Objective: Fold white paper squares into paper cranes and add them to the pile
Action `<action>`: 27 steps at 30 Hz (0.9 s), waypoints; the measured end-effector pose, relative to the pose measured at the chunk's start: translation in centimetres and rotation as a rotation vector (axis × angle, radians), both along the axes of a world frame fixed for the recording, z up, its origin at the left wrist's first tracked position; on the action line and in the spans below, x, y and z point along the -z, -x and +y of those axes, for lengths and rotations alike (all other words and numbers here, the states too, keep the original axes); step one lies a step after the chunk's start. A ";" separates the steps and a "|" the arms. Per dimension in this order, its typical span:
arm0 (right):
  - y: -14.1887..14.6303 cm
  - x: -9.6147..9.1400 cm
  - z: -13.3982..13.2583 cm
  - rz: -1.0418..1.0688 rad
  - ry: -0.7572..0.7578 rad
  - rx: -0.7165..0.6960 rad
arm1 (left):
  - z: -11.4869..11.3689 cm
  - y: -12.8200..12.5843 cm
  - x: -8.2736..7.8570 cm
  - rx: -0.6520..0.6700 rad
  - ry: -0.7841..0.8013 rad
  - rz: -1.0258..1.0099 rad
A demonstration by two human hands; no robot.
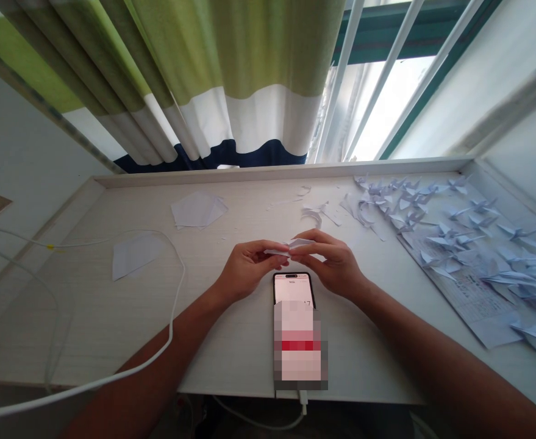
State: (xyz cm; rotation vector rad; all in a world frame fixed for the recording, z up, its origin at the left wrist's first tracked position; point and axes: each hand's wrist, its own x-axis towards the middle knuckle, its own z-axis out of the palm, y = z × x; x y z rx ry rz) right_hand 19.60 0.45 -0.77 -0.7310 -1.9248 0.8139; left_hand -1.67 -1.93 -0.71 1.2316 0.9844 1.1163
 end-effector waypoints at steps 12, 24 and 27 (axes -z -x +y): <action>0.3 0.1 -0.1 0.058 0.094 0.010 | -0.3 -0.5 -0.7 -0.120 0.071 -0.074; 0.7 -0.1 -0.2 0.052 0.129 0.055 | -0.4 -0.9 0.1 -0.150 -0.074 -0.021; 1.0 -0.3 -0.3 0.154 0.306 0.018 | -0.3 -1.0 -0.3 -0.137 0.000 -0.029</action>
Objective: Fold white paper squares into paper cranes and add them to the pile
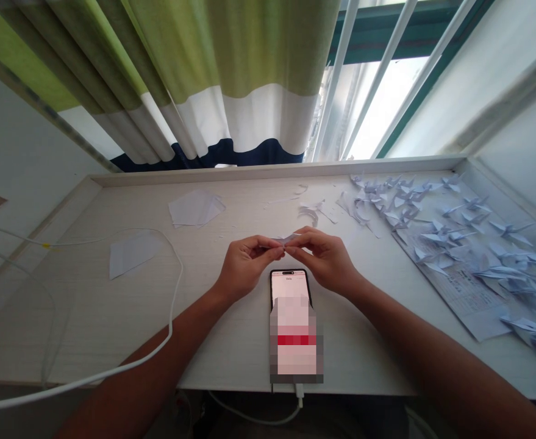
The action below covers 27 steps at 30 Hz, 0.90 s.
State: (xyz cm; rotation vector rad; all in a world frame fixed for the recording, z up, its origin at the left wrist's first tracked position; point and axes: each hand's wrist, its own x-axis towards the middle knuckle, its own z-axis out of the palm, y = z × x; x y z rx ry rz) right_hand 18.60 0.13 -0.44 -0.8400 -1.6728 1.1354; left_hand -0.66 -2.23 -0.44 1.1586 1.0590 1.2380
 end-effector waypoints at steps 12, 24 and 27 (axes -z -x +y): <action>-0.4 -1.2 0.6 0.083 0.573 0.002 | 0.6 1.0 -0.9 0.134 0.297 -0.040; -0.5 -0.4 0.9 0.105 0.695 -0.003 | 0.5 0.9 -0.4 0.158 0.352 -0.026; -0.4 -0.3 0.9 0.089 0.699 -0.025 | 0.4 0.8 -0.3 0.160 0.335 0.006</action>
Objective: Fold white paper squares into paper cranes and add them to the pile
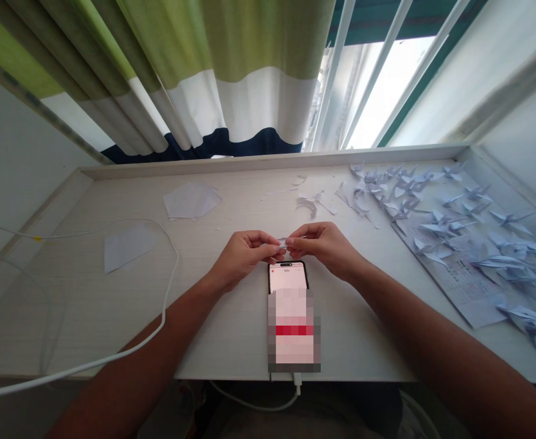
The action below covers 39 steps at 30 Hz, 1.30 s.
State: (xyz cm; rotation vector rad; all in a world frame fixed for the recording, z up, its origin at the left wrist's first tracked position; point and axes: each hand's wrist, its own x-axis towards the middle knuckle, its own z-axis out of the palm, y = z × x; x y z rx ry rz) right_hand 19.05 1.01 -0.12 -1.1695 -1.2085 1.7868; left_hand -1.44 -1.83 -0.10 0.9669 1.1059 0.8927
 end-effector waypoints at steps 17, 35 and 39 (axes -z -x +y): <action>-0.5 0.0 0.0 0.047 -0.118 -0.112 | 0.0 0.3 0.1 -0.056 0.005 -0.015; 0.0 -0.2 -0.5 -0.025 -0.167 -0.022 | -0.2 0.1 -0.6 -0.076 0.072 -0.036; -0.2 -0.2 -0.4 -0.034 -0.129 -0.008 | 0.0 0.2 -0.6 -0.036 0.104 -0.026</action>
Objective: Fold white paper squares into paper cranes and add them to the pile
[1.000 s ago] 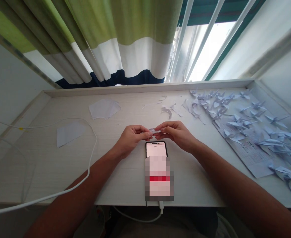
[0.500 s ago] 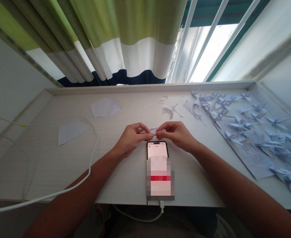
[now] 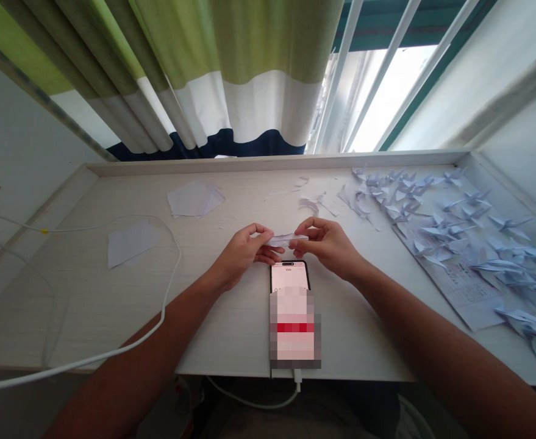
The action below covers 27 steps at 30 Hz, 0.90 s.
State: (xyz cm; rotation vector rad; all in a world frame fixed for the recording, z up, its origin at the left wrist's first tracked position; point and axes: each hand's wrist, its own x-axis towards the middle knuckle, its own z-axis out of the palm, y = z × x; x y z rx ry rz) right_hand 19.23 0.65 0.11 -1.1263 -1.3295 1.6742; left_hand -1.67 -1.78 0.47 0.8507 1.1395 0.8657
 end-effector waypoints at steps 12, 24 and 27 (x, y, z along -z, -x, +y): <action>0.0 -0.1 0.1 -0.014 0.059 0.002 | -0.1 0.0 0.8 0.002 -0.067 0.031; 0.1 0.8 0.1 0.010 0.161 -0.021 | 0.0 0.4 1.2 0.045 0.075 -0.015; 0.1 0.7 0.0 0.042 0.112 -0.042 | 0.1 0.3 1.3 0.039 0.069 -0.059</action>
